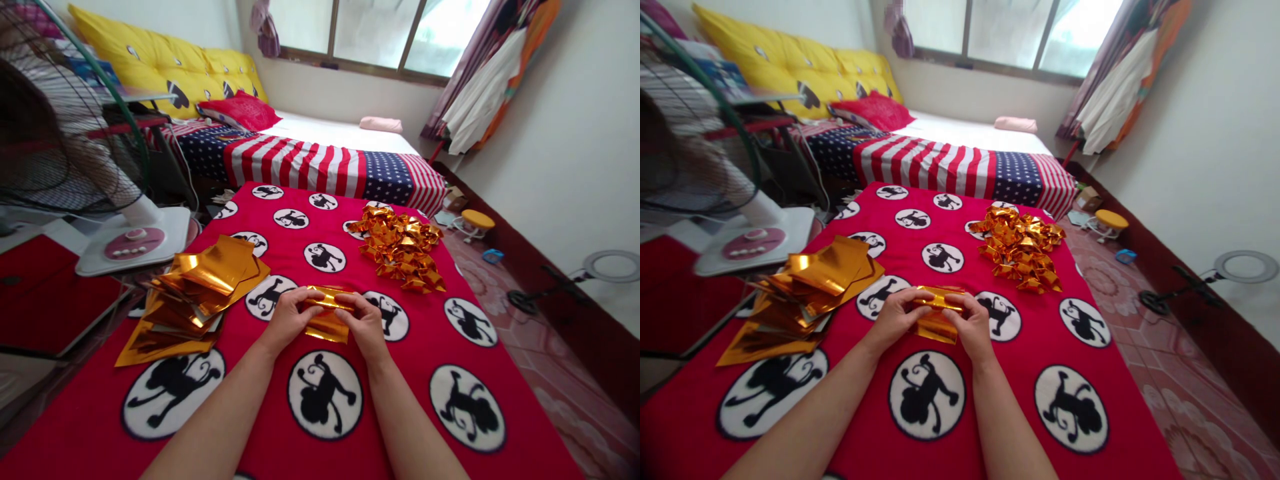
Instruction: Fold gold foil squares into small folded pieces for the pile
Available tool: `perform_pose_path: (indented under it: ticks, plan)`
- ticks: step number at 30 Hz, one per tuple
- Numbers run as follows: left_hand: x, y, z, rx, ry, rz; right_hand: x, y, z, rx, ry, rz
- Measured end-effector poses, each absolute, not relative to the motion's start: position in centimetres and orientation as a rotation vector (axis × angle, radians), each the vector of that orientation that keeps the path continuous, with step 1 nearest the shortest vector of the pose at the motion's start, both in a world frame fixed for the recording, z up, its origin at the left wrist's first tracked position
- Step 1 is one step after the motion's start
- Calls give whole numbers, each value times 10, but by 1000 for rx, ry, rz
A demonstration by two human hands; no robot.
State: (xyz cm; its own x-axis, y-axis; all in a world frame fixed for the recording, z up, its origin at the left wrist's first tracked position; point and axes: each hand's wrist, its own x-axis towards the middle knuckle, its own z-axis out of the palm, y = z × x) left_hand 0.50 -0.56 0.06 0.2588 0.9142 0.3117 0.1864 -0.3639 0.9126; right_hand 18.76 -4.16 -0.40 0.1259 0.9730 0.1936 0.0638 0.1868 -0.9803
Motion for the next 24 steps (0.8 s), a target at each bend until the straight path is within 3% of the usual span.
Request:
perform_pose_path:
  ticks: [24]
  plan:
    - [6,-2,-3,1744,1016,1286,186,-40,-5,-1178,-1221,903]
